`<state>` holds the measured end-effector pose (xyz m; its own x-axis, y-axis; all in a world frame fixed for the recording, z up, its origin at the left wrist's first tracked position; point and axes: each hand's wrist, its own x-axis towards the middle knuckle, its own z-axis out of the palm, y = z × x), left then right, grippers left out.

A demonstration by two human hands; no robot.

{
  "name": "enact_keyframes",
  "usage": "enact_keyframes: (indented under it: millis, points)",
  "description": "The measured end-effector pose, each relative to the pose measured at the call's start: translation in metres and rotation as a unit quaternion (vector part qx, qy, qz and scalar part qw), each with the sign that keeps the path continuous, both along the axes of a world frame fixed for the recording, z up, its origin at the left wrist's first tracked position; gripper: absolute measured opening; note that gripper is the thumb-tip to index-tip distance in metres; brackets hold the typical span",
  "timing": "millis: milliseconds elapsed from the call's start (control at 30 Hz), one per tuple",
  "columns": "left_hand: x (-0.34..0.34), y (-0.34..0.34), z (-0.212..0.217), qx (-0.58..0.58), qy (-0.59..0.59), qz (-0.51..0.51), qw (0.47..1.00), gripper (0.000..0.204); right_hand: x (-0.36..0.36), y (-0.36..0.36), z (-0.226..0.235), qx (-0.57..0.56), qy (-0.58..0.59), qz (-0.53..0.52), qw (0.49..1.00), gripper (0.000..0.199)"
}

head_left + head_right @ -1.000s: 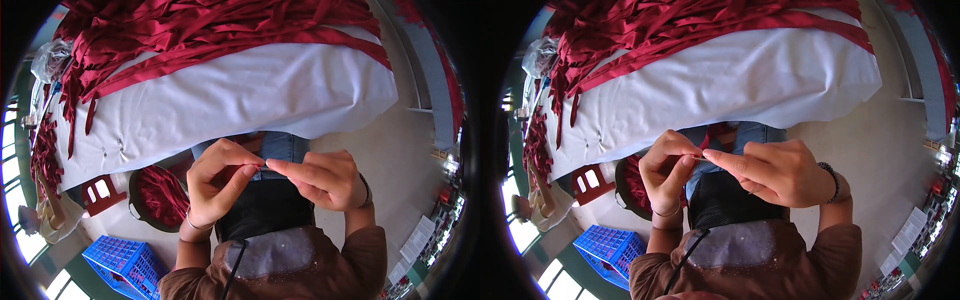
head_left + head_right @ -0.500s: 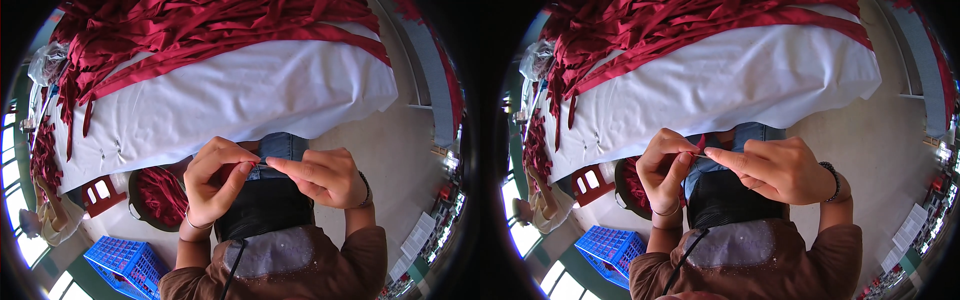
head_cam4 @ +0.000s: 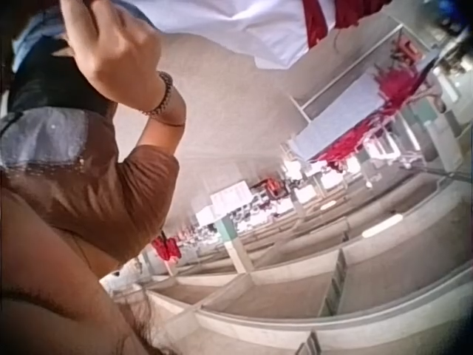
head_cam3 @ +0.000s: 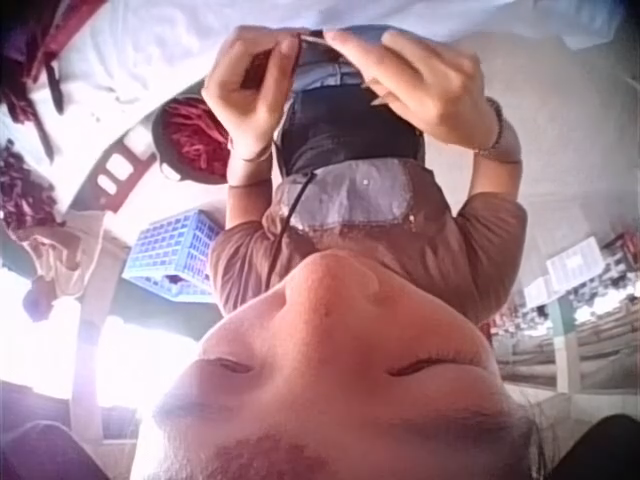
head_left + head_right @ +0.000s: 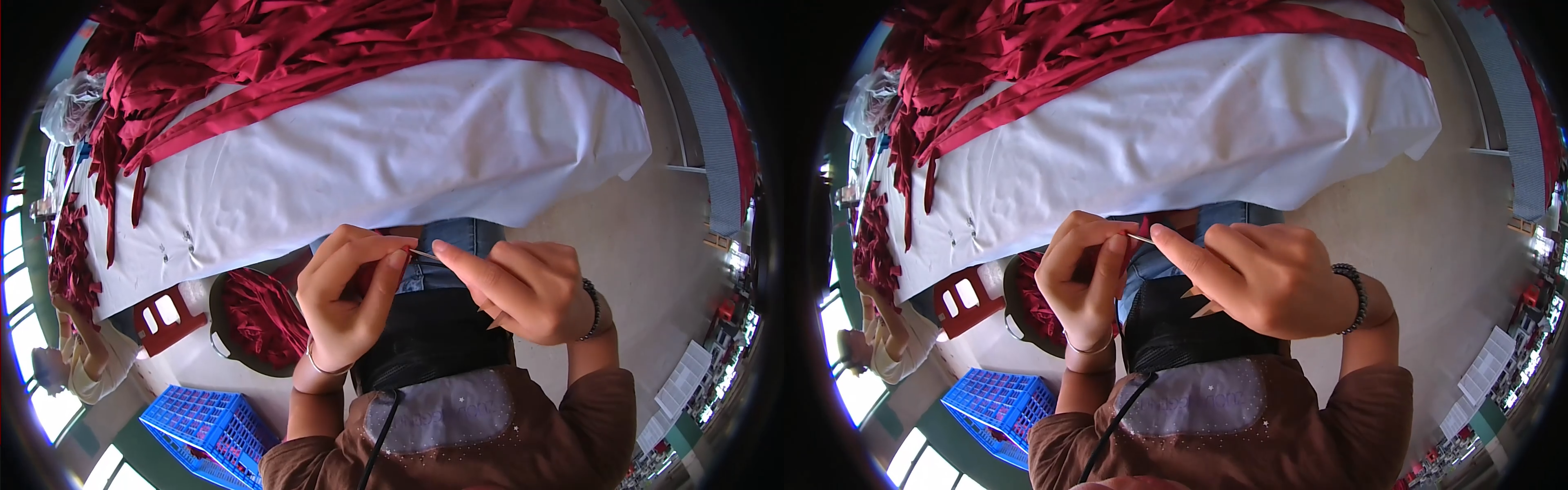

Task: The person inspects, organizes, and trims long strips of red fabric on a large work table. The trimming is done with thread snips.

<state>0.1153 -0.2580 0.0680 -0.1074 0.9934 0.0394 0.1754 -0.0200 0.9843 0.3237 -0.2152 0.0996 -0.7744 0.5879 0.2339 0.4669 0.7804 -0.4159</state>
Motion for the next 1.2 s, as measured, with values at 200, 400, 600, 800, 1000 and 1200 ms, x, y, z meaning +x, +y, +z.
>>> enact_keyframes:
  millis: [200, 400, 600, 800, 1000, 1200]
  points:
    - [0.006, -0.005, -0.001, -0.063, -0.296, -0.021, 0.953, 0.009, -0.018, -0.011, -0.034, -0.126, 0.272, -0.070, 0.951, 0.034]
    - [0.001, 0.002, -0.008, -0.079, -0.284, -0.046, 0.954, 0.007, -0.010, -0.005, -0.035, -0.027, 0.179, -0.020, 0.983, 0.033]
    - [0.007, -0.001, -0.008, -0.026, -0.238, -0.042, 0.970, 0.005, -0.005, -0.001, -0.034, -0.021, 0.201, -0.055, 0.978, 0.032]
    - [-0.001, 0.001, -0.003, -0.041, -0.165, -0.042, 0.985, 0.008, -0.004, -0.002, -0.032, -0.005, 0.181, -0.023, 0.983, 0.031]
    - [-0.001, 0.000, -0.012, 0.036, -0.072, 0.011, 0.997, 0.011, 0.004, -0.001, -0.022, -0.022, 0.172, -0.062, 0.983, 0.028]
    - [0.000, 0.002, -0.012, 0.083, -0.009, 0.001, 0.996, 0.014, 0.000, -0.001, -0.019, -0.009, 0.156, -0.049, 0.987, 0.027]
